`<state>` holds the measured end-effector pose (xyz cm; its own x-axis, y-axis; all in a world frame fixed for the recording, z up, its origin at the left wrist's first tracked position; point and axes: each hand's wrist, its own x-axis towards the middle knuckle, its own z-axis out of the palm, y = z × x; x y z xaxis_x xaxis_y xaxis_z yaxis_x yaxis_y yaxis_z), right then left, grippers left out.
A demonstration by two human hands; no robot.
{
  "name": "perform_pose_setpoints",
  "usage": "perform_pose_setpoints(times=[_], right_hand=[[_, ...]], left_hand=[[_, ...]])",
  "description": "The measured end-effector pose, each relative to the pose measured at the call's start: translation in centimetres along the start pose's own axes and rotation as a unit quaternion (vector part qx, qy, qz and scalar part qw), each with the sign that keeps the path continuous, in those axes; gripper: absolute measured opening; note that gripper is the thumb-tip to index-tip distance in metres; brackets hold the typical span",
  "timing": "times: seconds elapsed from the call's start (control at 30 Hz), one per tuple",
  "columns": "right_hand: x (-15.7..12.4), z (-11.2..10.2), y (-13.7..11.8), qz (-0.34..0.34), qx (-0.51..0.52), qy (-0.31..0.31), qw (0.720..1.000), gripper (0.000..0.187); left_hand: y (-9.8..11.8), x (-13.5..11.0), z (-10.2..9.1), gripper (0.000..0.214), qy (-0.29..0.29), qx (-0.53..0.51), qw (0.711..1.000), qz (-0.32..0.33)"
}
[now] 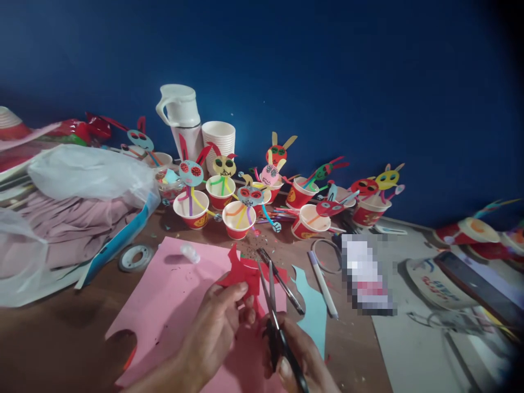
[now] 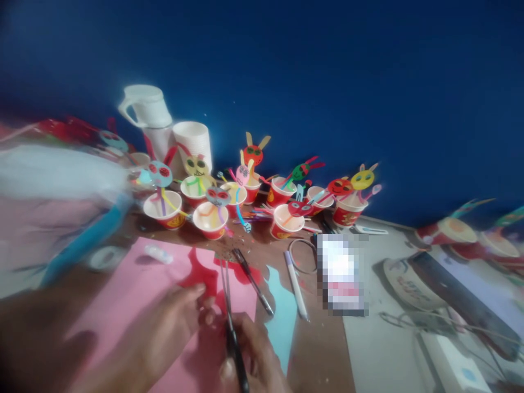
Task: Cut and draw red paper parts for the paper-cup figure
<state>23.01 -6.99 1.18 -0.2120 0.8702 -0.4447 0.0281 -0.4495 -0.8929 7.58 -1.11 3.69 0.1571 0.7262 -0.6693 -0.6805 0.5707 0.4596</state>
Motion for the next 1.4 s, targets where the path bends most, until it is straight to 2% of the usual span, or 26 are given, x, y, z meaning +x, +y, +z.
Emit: perform_pose_setpoints(times=[0.2, 0.43, 0.63, 0.93, 1.17, 1.4], right_hand=[[0.7, -0.1, 0.5, -0.019, -0.020, -0.049, 0.998, 0.072], [0.4, -0.7, 1.7, 0.010, -0.032, -0.020, 0.999, 0.076], [0.3, -0.6, 1.9, 0.019, -0.058, -0.025, 0.998, 0.075], [-0.1, -0.5, 1.8, 0.028, -0.068, -0.017, 0.997, 0.070], [0.2, -0.2, 1.3, 0.008, -0.075, -0.027, 0.997, 0.066], [0.0, -0.2, 1.9, 0.026, -0.058, -0.017, 0.998, 0.068]], left_hand=[[-0.3, 0.0, 0.0, 0.021, 0.026, -0.012, 1.000, 0.008], [-0.8, 0.4, -0.4, 0.016, 0.019, 0.040, 0.999, 0.026], [-1.3, 0.6, -1.1, 0.009, -0.025, 0.058, 0.996, 0.057], [-1.4, 0.4, -1.0, 0.009, -0.001, 0.067, 0.996, 0.051], [-1.4, 0.5, -0.9, 0.009, -0.023, 0.073, 0.996, 0.045], [-1.5, 0.2, -0.9, 0.007, -0.040, 0.088, 0.994, 0.040]])
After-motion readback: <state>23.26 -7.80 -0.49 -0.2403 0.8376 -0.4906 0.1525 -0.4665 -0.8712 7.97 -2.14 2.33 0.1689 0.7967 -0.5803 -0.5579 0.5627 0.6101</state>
